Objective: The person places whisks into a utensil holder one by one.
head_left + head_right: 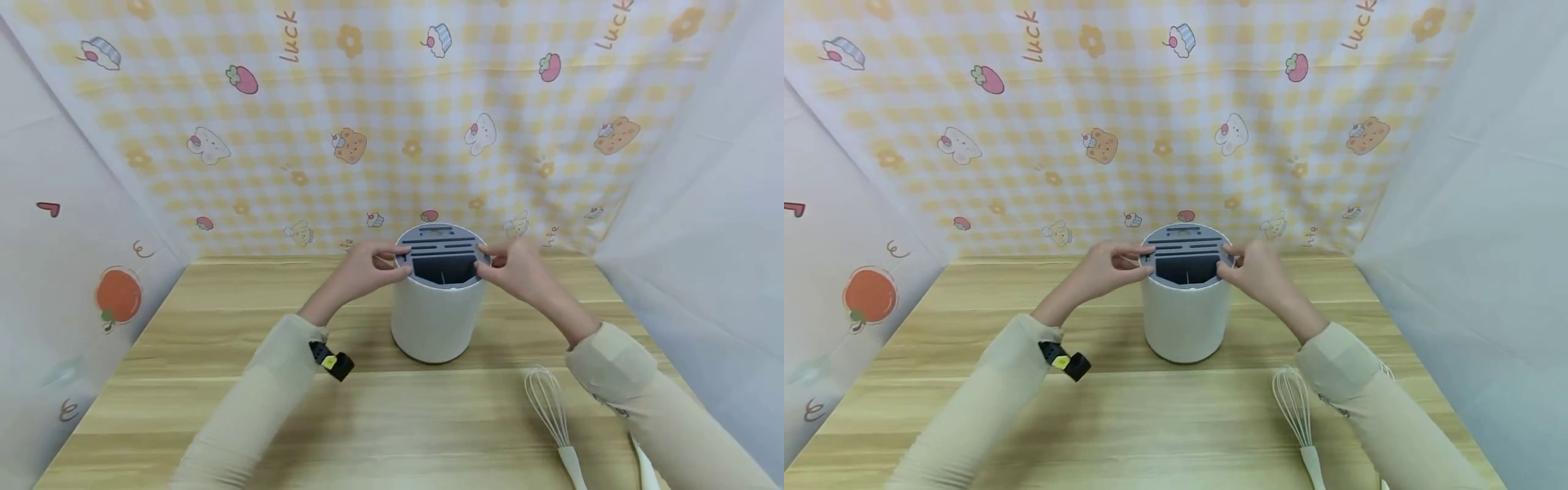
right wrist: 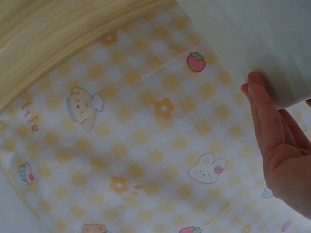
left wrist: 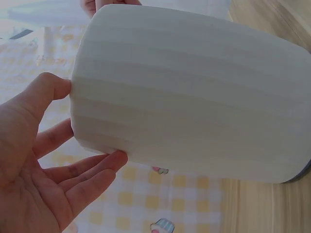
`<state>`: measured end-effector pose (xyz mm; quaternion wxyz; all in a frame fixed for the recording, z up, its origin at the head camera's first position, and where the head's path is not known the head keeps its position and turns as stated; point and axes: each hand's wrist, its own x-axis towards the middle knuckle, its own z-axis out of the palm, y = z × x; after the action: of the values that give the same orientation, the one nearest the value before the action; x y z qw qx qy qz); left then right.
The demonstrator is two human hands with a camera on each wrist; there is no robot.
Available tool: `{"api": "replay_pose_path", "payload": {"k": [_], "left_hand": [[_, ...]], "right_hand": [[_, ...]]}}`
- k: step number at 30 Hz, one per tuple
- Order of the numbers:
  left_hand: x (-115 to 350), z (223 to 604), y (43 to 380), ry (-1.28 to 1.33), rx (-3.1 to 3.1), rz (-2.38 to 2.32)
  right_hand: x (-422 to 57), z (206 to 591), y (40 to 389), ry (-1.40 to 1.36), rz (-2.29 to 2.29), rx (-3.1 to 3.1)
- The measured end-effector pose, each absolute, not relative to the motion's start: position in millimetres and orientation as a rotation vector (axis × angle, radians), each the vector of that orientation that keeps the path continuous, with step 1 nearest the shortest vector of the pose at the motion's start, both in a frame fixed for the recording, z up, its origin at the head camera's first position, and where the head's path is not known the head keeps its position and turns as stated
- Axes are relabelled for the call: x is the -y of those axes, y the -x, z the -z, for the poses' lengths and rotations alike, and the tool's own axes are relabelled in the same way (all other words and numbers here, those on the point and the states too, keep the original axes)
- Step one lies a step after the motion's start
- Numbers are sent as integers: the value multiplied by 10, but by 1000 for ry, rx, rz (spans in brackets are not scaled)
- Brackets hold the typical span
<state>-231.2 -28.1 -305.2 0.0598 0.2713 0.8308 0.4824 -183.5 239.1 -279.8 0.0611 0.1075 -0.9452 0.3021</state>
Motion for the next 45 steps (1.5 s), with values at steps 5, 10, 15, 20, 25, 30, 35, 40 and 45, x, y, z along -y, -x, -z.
{"api": "replay_pose_path", "payload": {"k": [5, 10, 15, 20, 25, 30, 35, 40, 45], "left_hand": [[550, 3072, 2151, -786, -2509, -1479], [759, 3071, 2007, -808, -2521, -1474], [927, 3041, 1875, -814, -2530, -1463], [1056, 3039, 1760, -825, -2501, -1469], [1118, 3045, 1666, -820, -2522, -1451], [1128, 3044, 1628, -812, -2549, -1449], [1103, 3052, 1621, -819, -2549, -1453], [1101, 3058, 1621, -799, -2541, -1460], [1120, 3054, 1628, -782, -2543, -1472]], "right_hand": [[-2174, 2834, 1720, -359, -928, 2846], [-1984, 2865, 1601, -402, -925, 2795], [-1848, 2900, 1467, -471, -918, 2730], [-1763, 2906, 1360, -508, -960, 2712], [-1732, 2916, 1302, -541, -1002, 2701], [-1765, 2921, 1320, -536, -1041, 2745], [-1920, 2880, 1341, -490, -1225, 2806], [-2150, 2827, 1363, -443, -1395, 2797], [-2443, 2830, 1353, -374, -1589, 2765]]}}
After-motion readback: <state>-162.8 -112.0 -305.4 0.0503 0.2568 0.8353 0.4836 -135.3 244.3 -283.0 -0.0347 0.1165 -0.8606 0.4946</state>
